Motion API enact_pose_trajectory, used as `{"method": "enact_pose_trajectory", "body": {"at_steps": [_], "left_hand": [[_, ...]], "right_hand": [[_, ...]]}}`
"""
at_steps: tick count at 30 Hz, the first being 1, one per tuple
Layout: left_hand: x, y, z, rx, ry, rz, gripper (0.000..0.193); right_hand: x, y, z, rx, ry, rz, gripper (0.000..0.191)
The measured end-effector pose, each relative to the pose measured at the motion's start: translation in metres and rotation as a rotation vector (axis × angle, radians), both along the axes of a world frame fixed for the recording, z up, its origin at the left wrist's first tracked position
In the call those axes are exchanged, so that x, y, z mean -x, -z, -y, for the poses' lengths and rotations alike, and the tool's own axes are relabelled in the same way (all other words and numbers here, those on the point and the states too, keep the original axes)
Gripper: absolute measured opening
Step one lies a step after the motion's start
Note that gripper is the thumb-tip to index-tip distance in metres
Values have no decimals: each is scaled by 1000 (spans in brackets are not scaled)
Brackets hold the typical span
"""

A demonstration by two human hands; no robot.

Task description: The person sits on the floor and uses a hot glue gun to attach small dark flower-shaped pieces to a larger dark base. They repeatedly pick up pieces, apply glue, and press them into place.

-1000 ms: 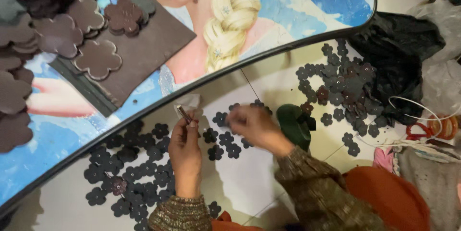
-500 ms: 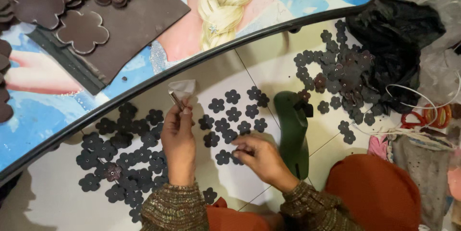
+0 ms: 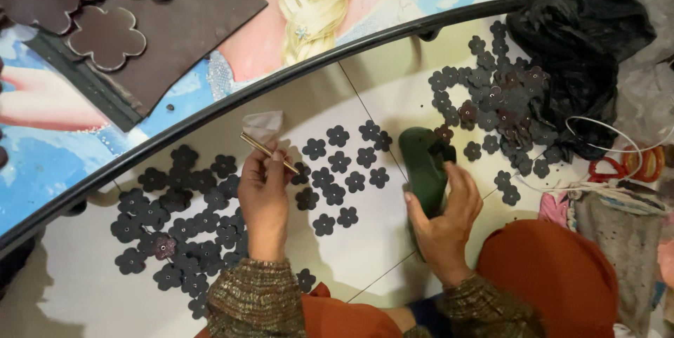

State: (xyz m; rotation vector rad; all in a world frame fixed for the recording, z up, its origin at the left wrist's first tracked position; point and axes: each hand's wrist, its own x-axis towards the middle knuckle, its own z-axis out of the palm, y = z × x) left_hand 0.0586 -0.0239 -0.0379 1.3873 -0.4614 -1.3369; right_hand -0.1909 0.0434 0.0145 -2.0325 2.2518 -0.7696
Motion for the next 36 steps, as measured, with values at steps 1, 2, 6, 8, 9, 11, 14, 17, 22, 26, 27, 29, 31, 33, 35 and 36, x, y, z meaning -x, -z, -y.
{"method": "enact_pose_trajectory", "body": {"at_steps": [1, 2, 6, 8, 9, 11, 14, 17, 22, 26, 27, 29, 31, 33, 35, 36], "left_hand": [[1, 2, -1, 22, -3, 11, 28], [2, 5, -1, 38, -7, 21, 27], [10, 14, -11, 72, -19, 97, 26], [16, 17, -16, 12, -8, 220, 27], [19, 17, -19, -25, 1, 277, 28], [24, 18, -21, 71, -19, 266, 29], [31, 19, -23, 113, -17, 243, 29], [35, 20, -22, 120, -34, 254, 26], [40, 24, -22, 146, -75, 191, 22], [42, 24, -19, 193, -99, 185, 21], [43, 23, -19, 188, -99, 196, 21], [43, 21, -20, 151, -85, 230, 20], [44, 17, -22, 126, -56, 280, 19], [45, 11, -25, 117, -21, 351, 16], [47, 4, -28, 95, 52, 497, 12], [47, 1, -29, 84, 88, 570, 10]], "right_hand": [[5, 5, -1, -33, 40, -81, 90], [7, 13, -1, -88, 126, 19, 95], [13, 40, -4, -188, 269, 199, 96], [16, 45, -6, -166, 245, 200, 90], [17, 45, -7, -163, 233, 203, 88], [21, 43, -8, -176, 220, 205, 86], [25, 38, -10, -213, 219, 186, 86], [26, 37, -9, -167, 207, 162, 85], [29, 39, -9, -193, 211, 165, 83], [29, 40, -9, -162, 219, 149, 82], [29, 40, -9, -166, 218, 143, 82], [29, 40, -8, -181, 221, 139, 83], [28, 38, -7, -208, 231, 141, 85], [29, 36, -5, -218, 225, 138, 85], [30, 31, -5, -243, 211, 118, 86], [32, 28, -5, -263, 200, 99, 88]]}}
